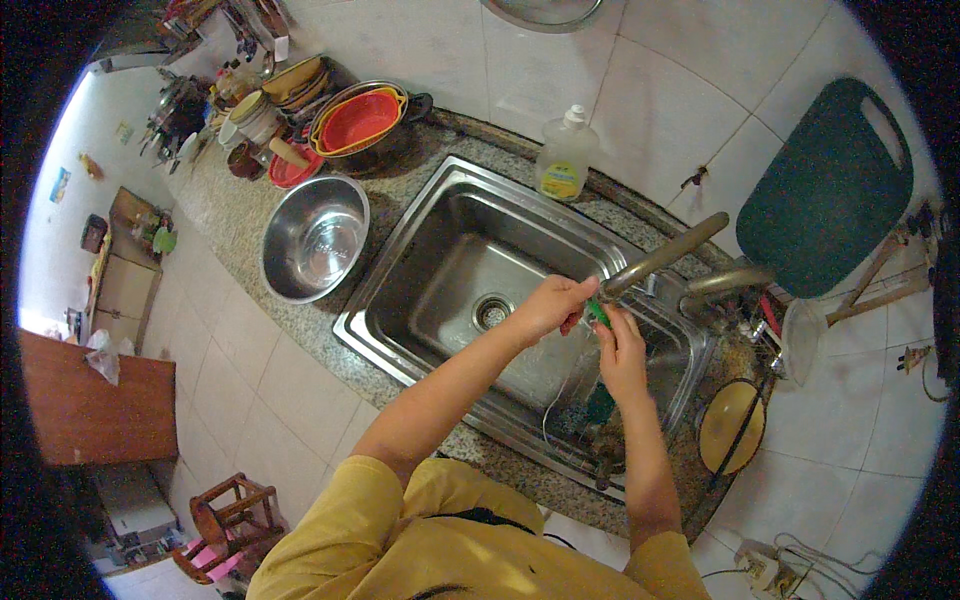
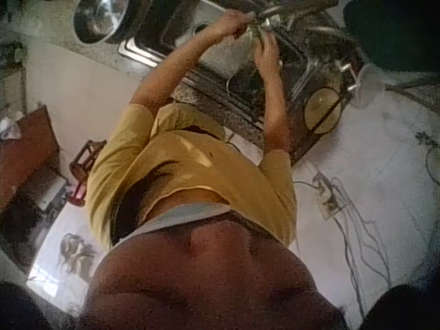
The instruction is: The person cuts a vegetable into slices and then into strips using a large knife on a wooden board. They then rinse a small green plastic tool under a running faucet in a sink.
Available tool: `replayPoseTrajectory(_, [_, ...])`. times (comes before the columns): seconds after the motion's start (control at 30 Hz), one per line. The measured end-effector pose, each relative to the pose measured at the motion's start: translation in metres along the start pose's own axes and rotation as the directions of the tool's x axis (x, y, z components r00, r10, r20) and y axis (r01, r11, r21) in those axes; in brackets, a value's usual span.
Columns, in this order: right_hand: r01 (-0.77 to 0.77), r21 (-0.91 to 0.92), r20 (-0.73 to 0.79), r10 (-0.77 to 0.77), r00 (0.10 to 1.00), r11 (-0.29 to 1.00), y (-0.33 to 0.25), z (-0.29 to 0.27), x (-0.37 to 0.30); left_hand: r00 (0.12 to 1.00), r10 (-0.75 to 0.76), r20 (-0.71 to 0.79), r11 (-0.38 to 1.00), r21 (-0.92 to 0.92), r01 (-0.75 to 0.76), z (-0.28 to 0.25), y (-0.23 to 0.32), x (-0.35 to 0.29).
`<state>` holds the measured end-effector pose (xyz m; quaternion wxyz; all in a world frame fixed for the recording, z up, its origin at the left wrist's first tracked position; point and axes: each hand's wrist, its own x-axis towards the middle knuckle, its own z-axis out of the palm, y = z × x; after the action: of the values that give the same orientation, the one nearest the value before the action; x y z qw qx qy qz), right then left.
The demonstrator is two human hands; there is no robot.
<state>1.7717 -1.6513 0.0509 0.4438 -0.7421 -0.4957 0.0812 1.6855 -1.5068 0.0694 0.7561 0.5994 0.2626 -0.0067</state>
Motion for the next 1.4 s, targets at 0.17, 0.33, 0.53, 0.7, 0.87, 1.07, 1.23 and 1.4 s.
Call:
replayPoseTrajectory(0.17, [-0.375,0.359,0.204,0.321,0.925,0.855,-0.001,0.002,-0.006,0.896,0.301,-0.326,0.953,0.136,-0.271,0.005,-0.019,-0.006])
replayPoseTrajectory(0.33, [-0.585,0.513,0.368,0.455,0.811,0.628,-0.026,-0.019,0.006,0.915,0.293,-0.277,0.943,-0.076,-0.325,0.003,-0.018,-0.020])
replayPoseTrajectory(0.53, [-0.635,0.438,0.381,0.508,0.772,0.636,-0.036,-0.024,0.011,0.941,0.271,-0.201,0.942,-0.145,-0.302,0.005,-0.017,-0.026])
replayPoseTrajectory(0.7, [-0.557,0.271,0.311,0.476,0.823,0.785,-0.038,-0.026,0.013,0.918,0.309,-0.249,0.945,0.185,-0.268,0.017,-0.003,-0.032])
replayPoseTrajectory(0.87, [-0.369,0.048,0.187,0.355,0.916,0.928,-0.044,-0.028,0.013,0.785,0.593,-0.182,0.646,0.689,-0.328,0.021,0.001,-0.018])
replayPoseTrajectory(1.07, [-0.325,-0.074,0.104,0.332,0.938,0.943,-0.039,-0.027,0.011,0.903,0.308,-0.300,0.916,0.350,-0.196,0.032,0.006,-0.013])
replayPoseTrajectory(1.23, [-0.305,-0.116,0.024,0.310,0.950,0.945,-0.032,-0.021,0.005,0.946,0.129,-0.299,0.924,-0.311,-0.224,0.031,-0.020,-0.002])
replayPoseTrajectory(1.4, [-0.304,-0.083,0.049,0.308,0.950,0.949,-0.031,-0.016,0.003,0.948,-0.048,-0.316,0.882,-0.459,-0.108,0.045,-0.012,-0.014])
